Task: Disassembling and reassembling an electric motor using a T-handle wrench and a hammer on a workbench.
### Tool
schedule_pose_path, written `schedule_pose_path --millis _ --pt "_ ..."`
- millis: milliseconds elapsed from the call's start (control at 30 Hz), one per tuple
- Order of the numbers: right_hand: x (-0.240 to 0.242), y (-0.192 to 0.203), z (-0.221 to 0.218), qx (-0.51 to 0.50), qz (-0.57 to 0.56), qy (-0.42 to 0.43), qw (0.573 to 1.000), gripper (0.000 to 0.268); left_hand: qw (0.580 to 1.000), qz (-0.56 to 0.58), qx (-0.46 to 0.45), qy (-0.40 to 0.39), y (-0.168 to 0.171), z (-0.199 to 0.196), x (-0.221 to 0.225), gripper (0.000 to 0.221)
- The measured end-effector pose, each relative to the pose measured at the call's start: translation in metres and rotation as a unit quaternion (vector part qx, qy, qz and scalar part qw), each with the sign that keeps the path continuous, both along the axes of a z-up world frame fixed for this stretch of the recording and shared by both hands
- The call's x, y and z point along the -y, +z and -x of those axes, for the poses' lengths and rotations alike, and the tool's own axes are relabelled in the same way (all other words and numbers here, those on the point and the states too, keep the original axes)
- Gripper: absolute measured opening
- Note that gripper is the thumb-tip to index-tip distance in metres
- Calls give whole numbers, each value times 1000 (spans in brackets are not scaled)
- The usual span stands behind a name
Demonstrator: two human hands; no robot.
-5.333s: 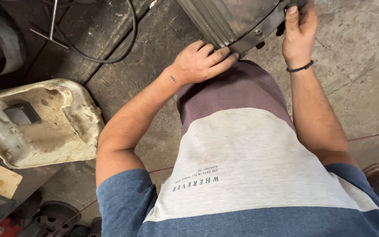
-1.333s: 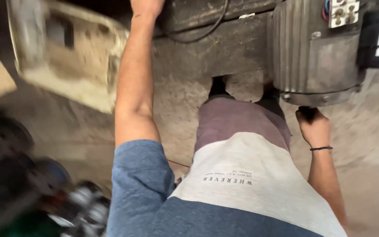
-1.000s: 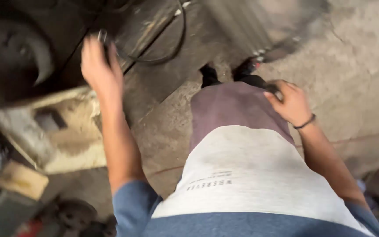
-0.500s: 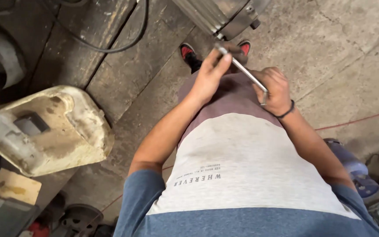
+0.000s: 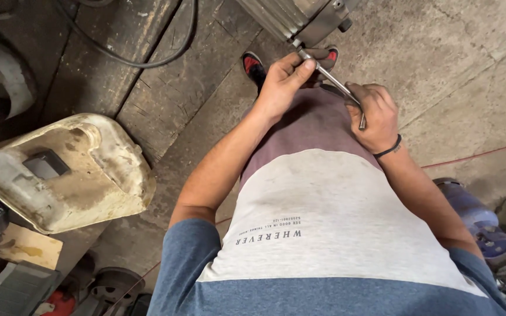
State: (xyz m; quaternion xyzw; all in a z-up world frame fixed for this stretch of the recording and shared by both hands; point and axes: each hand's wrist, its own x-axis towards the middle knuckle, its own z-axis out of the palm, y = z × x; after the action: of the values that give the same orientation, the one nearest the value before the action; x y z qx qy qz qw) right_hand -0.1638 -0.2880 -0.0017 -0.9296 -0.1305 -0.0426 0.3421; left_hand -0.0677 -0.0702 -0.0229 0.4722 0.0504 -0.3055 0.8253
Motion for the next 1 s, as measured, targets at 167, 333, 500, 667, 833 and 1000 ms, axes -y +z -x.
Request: schedule_pose_path --millis 167,333,500,667,833,1000 --pt "-2 -7 1 111 101 -10 989 42 1000 -1 -8 7 -1 0 1 39" --pt "-5 -7 5 85 115 -14 990 33 999 23 31 -19 -4 -8 0 37" --pt "-6 4 5 74 146 -14 986 36 1000 24 2 -16 -6 -4 -2 41" --pt "-15 8 1 92 152 -28 984 41 999 37 0 -13 -15 -6 -3 40" --pt "-16 -15 11 -436 -550 -325 634 58 976 195 24 -94 -16 11 10 46" --pt "-6 14 9 -372 -493 -285 733 71 999 48 -12 13 -42 22 38 28"
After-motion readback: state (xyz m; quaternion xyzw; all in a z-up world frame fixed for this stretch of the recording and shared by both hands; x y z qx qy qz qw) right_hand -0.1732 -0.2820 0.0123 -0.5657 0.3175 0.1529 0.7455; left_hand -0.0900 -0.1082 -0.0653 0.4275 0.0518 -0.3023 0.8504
